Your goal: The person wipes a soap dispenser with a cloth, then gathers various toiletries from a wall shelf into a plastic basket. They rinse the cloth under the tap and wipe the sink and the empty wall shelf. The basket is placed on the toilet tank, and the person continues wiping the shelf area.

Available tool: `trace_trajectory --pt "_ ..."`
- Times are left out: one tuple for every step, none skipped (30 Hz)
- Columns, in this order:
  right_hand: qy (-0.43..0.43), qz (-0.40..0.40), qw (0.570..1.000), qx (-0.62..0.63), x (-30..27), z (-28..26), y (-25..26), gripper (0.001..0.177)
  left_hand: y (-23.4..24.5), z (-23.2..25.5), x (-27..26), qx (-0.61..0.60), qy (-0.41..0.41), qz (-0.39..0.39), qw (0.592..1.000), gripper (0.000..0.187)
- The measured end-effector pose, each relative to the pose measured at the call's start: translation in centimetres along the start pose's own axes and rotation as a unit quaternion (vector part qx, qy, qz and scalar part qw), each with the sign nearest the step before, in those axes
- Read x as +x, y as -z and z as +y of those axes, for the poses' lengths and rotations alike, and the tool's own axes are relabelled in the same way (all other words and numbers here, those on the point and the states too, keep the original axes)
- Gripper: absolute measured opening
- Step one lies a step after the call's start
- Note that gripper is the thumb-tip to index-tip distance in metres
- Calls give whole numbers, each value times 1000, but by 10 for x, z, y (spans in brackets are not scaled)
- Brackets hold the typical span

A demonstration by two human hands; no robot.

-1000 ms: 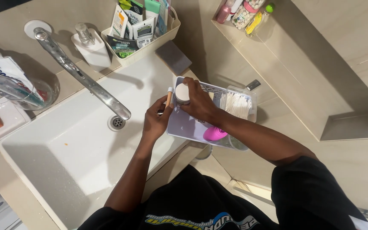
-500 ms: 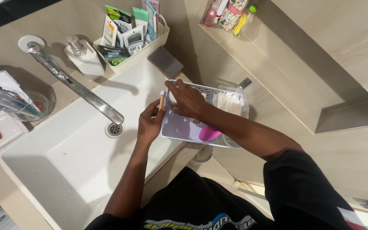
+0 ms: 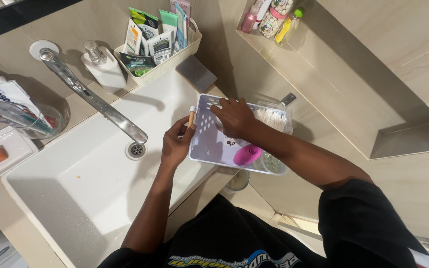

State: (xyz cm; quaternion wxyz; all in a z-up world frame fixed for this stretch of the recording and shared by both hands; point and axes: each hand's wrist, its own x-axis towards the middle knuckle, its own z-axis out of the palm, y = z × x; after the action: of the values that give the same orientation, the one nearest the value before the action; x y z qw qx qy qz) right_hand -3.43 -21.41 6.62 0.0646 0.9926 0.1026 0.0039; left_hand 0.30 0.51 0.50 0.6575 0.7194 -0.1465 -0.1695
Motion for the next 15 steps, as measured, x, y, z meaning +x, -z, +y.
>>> trace_trajectory --pt "11 19 999 -30 -2 0 0 52 0 -1 0 -3 -1 0 1000 46" --pt "14 23 999 -47 -4 0 1 46 0 -2 1 0 0 1 1000 45" --pt "16 26 997 -65 -5 0 2 40 0 -3 1 3 1 3 1000 45" --pt "19 30 996 -81 -7 0 4 34 0 -4 2 7 2 5 1000 45" --pt "26 44 994 -92 -7 0 6 32 -1 -5 2 11 -1 5 1000 45" --pt "34 57 993 -102 -8 0 9 29 -1 -6 3 15 -4 5 1000 45" --pt "41 71 990 -113 -9 -1 12 27 -2 -7 3 19 -6 4 1000 45" --pt "41 76 990 -110 -9 -2 15 28 -2 -7 4 15 -5 4 1000 45" --pt "41 82 990 -106 -9 -2 19 29 -3 -7 4 11 -5 4 1000 45" --pt "42 86 990 -103 -9 -3 23 30 -3 -7 3 7 -4 4 1000 45" --pt "53 121 988 -80 -10 -3 26 34 -3 -7 2 8 -1 3 1000 45" --pt "64 147 986 -46 -9 -2 29 33 -2 -6 2 9 0 2 1000 45" --pt "64 167 984 -8 -8 4 31 32 -2 -6 2 10 2 1 1000 45" --pt "60 180 981 37 -6 13 30 32 -2 -5 3 9 2 1 1000 45" --pt "38 186 978 81 -3 28 27 32 -3 -5 3 9 2 0 1000 46"
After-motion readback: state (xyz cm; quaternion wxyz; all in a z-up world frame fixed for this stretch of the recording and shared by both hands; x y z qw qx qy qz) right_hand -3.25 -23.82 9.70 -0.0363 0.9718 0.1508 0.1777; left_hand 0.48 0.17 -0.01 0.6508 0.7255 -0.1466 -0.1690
